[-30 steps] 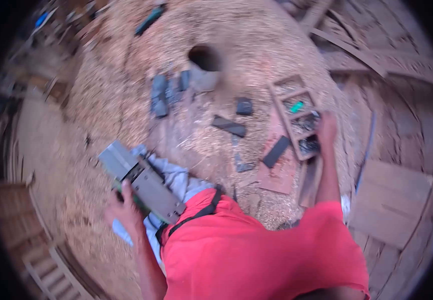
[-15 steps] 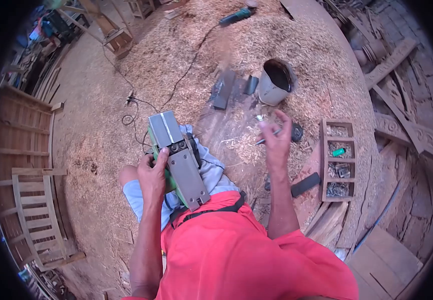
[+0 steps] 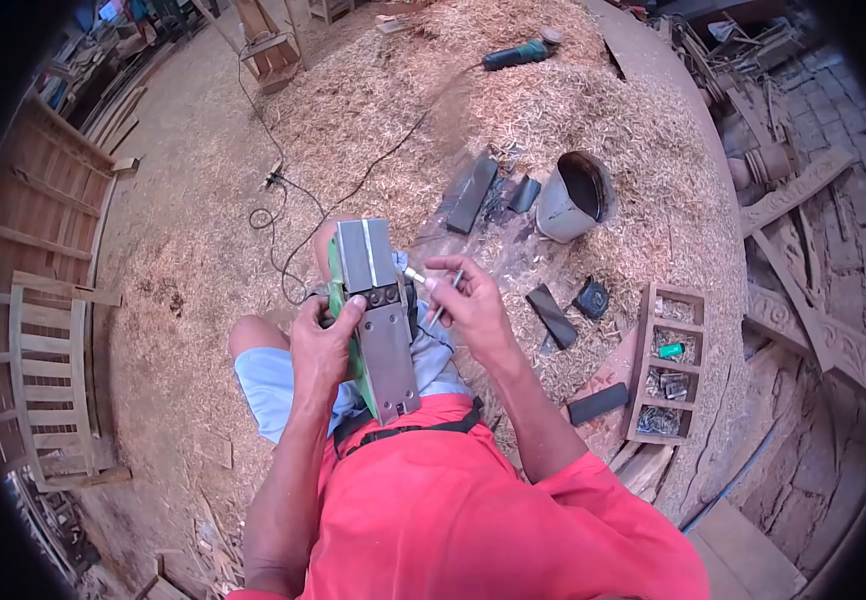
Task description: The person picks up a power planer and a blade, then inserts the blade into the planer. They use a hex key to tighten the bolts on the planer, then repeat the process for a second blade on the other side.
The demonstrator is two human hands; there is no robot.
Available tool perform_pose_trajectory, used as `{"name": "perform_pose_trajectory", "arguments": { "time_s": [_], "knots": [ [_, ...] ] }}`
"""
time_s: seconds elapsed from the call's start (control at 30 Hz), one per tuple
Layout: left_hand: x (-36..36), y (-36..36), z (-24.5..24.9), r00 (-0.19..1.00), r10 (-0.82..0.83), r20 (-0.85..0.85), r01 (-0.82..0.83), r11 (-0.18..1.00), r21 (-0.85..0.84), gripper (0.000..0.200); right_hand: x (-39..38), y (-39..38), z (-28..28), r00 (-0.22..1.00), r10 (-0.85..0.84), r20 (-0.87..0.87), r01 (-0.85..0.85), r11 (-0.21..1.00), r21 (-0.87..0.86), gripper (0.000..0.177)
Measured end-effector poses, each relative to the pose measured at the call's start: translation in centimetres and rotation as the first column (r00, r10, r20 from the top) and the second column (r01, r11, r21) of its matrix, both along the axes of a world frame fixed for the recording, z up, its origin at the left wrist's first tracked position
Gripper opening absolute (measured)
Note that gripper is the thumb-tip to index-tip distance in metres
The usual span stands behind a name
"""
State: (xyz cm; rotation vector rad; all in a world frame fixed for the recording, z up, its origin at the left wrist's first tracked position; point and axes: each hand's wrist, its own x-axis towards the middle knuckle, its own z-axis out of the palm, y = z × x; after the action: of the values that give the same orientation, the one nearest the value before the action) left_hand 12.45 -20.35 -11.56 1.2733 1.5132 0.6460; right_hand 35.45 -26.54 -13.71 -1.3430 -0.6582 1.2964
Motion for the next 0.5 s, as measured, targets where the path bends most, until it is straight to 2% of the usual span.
{"name": "perform_pose_trajectory", "arguments": {
  "time_s": [0.03, 0.07, 0.13, 0.2, 0.3, 0.5],
  "knots": [
    [0.1, 0.0, -0.1, 1.000, -0.006, -0.022, 0.007, 1.000, 0.005, 0.052, 0.0, -0.1, 0.0, 0.970, 0.049, 0.239, -0.056, 0.998, 0.024, 0.023],
    [0.3, -0.1, -0.2, 1.000, -0.017, -0.024, 0.017, 1.000, 0.006, 0.053, 0.0, -0.3, 0.1, 0.882, 0.088, 0.463, -0.115, 0.993, 0.032, 0.022],
    [0.7, -0.1, -0.2, 0.999, -0.040, -0.028, 0.040, 0.999, 0.008, 0.054, -0.2, -0.4, 0.8, 0.734, 0.065, 0.676, -0.156, 0.985, 0.074, 0.018],
    [1.1, -0.1, 0.6, 0.996, -0.058, -0.067, 0.060, 0.998, 0.027, 0.054, -0.4, -0.4, 1.5, 0.519, -0.005, 0.855, -0.231, 0.962, 0.146, 0.018],
    [1.5, -0.1, 1.2, 0.991, -0.067, -0.114, 0.073, 0.996, 0.047, 0.055, 0.1, -0.6, 2.7, 0.281, -0.055, 0.958, -0.336, 0.930, 0.152, 0.021],
    [1.6, 0.0, 1.1, 0.985, -0.077, -0.153, 0.092, 0.992, 0.088, 0.058, 0.8, -0.5, 3.4, 0.140, -0.074, 0.987, -0.453, 0.882, 0.130, 0.026]
  ]
}}
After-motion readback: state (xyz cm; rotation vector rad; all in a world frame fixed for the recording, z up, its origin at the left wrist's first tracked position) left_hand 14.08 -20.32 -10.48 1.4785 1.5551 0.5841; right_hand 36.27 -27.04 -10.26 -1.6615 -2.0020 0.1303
